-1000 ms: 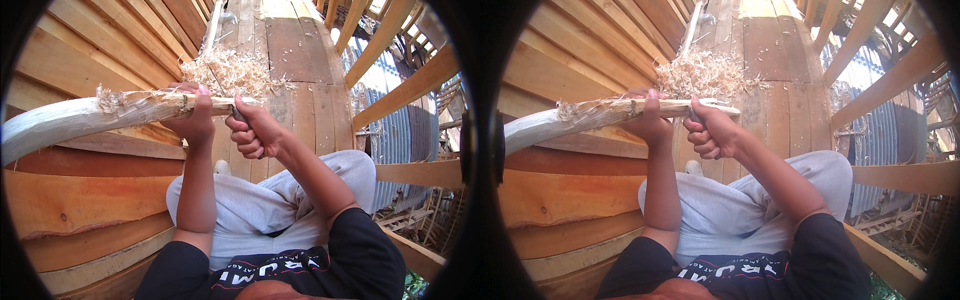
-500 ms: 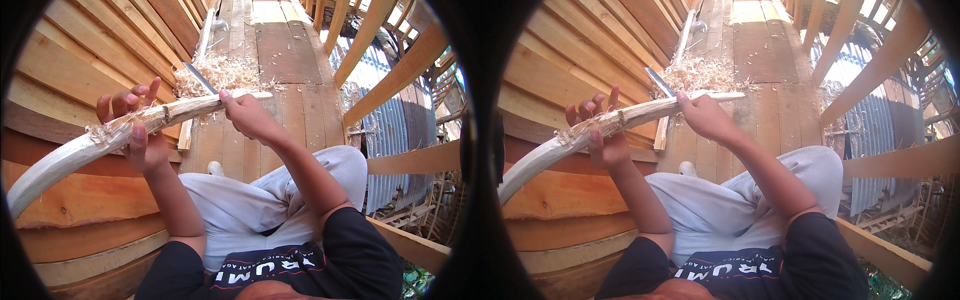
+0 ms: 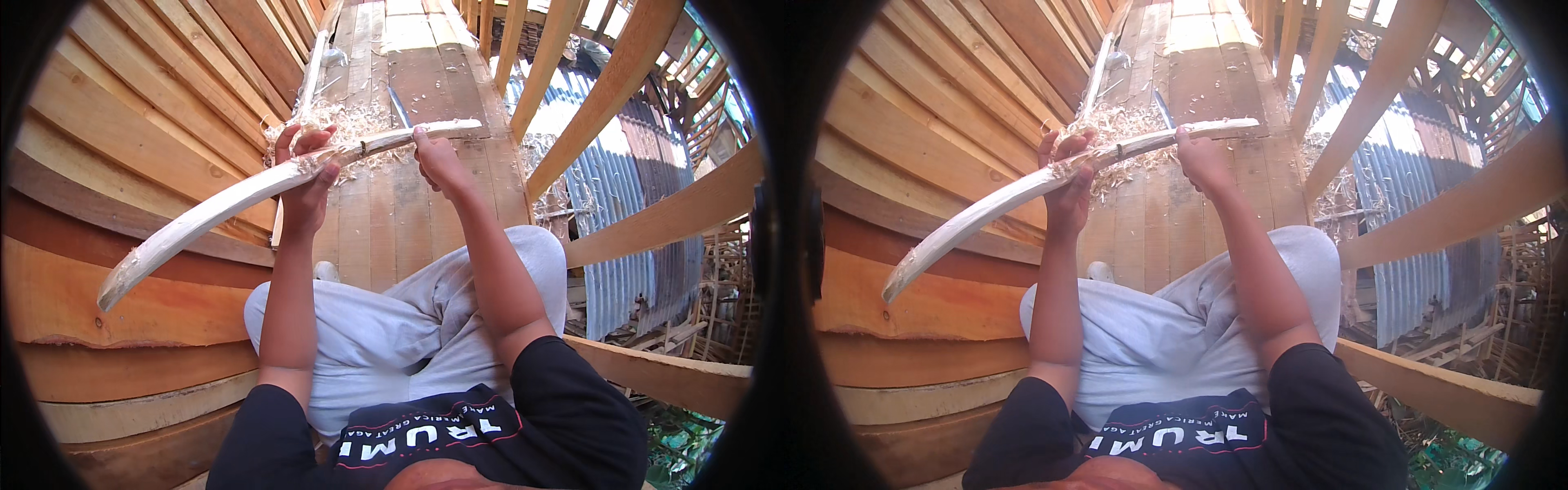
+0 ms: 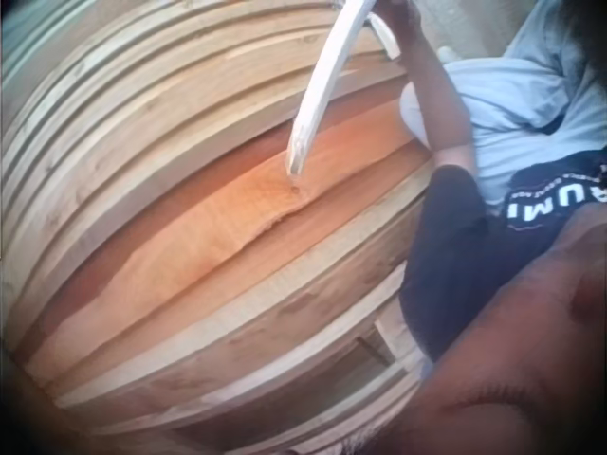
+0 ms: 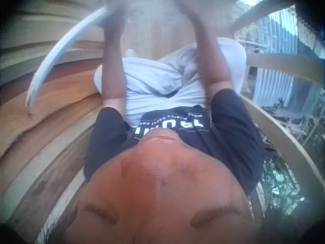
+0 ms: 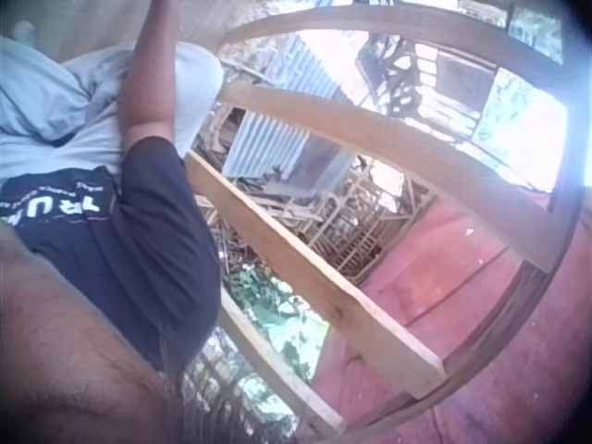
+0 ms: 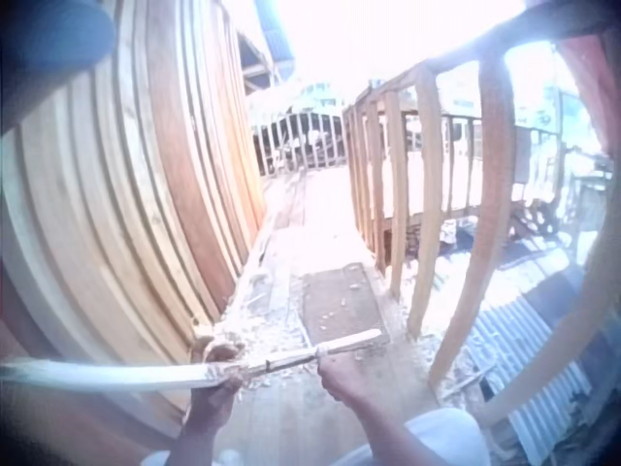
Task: The person sits on a wooden floor and uses a knife to shave and shape a curved piece of wood. They hold the wood with one hand and carefully remove thin layers with the other, creating wood shavings that accumulate on the floor.
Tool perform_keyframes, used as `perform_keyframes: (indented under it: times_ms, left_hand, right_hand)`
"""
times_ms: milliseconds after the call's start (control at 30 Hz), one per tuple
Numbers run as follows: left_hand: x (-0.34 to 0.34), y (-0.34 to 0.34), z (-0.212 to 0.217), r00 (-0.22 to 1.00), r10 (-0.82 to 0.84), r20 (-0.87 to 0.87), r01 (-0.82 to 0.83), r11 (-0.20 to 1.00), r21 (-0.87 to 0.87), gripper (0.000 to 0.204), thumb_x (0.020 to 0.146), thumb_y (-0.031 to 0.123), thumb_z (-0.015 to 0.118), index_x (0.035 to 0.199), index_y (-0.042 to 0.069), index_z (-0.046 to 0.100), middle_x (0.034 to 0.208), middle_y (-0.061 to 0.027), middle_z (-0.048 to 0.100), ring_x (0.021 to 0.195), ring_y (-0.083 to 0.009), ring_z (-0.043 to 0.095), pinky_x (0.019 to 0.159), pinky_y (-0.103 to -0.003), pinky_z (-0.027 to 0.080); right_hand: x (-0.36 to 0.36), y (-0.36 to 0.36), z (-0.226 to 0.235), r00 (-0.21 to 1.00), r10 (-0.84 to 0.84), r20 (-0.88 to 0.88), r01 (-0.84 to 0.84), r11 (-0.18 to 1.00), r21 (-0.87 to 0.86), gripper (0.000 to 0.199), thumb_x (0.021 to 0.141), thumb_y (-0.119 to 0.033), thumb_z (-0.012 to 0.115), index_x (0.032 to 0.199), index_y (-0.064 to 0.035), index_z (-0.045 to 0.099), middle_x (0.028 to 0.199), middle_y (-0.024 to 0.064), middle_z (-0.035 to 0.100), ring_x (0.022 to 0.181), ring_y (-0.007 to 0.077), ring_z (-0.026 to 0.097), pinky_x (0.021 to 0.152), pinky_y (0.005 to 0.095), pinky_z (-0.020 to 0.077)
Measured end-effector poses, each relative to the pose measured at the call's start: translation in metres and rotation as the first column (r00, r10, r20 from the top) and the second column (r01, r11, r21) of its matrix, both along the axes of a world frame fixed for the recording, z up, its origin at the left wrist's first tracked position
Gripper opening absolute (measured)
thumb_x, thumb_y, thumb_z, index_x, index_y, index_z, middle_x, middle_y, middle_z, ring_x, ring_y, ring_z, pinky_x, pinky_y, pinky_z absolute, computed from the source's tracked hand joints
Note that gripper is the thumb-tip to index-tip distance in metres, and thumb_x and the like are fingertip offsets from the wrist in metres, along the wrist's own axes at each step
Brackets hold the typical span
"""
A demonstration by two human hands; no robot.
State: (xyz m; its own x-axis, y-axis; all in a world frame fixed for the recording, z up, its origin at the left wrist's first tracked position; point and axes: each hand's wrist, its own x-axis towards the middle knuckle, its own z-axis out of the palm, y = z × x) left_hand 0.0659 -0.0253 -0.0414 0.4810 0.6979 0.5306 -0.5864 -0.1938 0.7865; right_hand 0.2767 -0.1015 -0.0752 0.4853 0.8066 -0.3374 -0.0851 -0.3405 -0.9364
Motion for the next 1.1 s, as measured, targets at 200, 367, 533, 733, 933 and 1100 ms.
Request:
perform_keyframes:
  times_ms: [200,367,533,733,933,1100]
  left_hand:
    - [-0.002,-0.001,-0.019,0.958,-0.022,0.287,0.028,0.999,-0.016,0.041,0.086,0.007,0.067,0.118,0.015,0.044,0.106,-0.0024,0.055,0.115,-0.0223,0.052,0.114,-0.055,0.027]
    - [-0.014,-0.004,-0.016,0.993,0.065,0.098,-0.066,0.998,0.012,0.015,0.091,0.006,0.056,0.086,0.014,0.045,0.089,0.0007,0.047,0.094,-0.0132,0.052,0.110,-0.054,0.035]
    - [-0.017,0.004,-0.016,0.990,0.068,0.126,-0.066,0.998,-0.015,0.018,0.088,0.001,0.059,0.086,0.012,0.044,0.089,-0.0028,0.050,0.092,-0.0152,0.053,0.104,-0.046,0.041]
    - [-0.019,0.010,-0.015,0.990,0.027,0.137,-0.022,0.999,-0.032,0.019,0.086,0.001,0.059,0.084,0.012,0.044,0.089,-0.0034,0.050,0.090,-0.0148,0.052,0.103,-0.046,0.040]
    - [-0.028,0.015,-0.020,0.992,0.037,0.118,-0.032,0.999,-0.043,0.019,0.086,0.000,0.058,0.083,0.012,0.044,0.088,-0.0032,0.050,0.090,-0.0139,0.052,0.103,-0.046,0.040]
    - [-0.029,0.015,-0.009,0.986,0.015,0.166,-0.005,0.998,-0.063,0.020,0.084,-0.002,0.059,0.081,0.012,0.044,0.088,-0.0031,0.050,0.089,-0.0136,0.052,0.102,-0.047,0.040]
  right_hand:
    - [0.006,0.019,-0.033,0.987,-0.092,0.133,0.090,0.996,0.027,0.054,0.100,-0.049,0.033,0.063,-0.0107,0.039,0.051,-0.0026,0.034,0.038,0.0096,0.028,0.036,0.0308,0.0211]
    - [0.003,0.009,-0.015,0.958,0.120,-0.261,-0.137,0.989,-0.047,0.051,0.101,-0.049,0.026,0.066,-0.0131,0.035,0.051,-0.0049,0.027,0.040,0.0085,0.021,0.036,0.0299,0.0186]
    - [0.017,0.008,-0.011,0.733,0.277,-0.621,-0.299,0.952,0.071,0.052,0.101,-0.054,0.023,0.067,-0.0162,0.032,0.052,-0.0068,0.021,0.042,0.0067,0.014,0.037,0.0257,0.0129]
    - [0.009,0.010,-0.022,0.821,0.225,-0.525,-0.236,0.971,0.048,0.054,0.098,-0.060,0.028,0.067,-0.0166,0.033,0.052,-0.0067,0.021,0.041,0.0067,0.013,0.036,0.0264,0.0130]
    - [-0.019,0.016,-0.010,0.959,0.135,-0.248,-0.154,0.986,-0.062,0.059,0.097,-0.065,0.025,0.064,-0.0165,0.029,0.052,-0.0068,0.021,0.041,0.0071,0.013,0.036,0.0265,0.0113]
    - [0.004,0.010,-0.010,0.645,0.333,-0.688,-0.359,0.927,0.112,0.057,0.097,-0.065,0.025,0.064,-0.0182,0.028,0.053,-0.0077,0.021,0.041,0.0055,0.012,0.037,0.0251,0.0079]
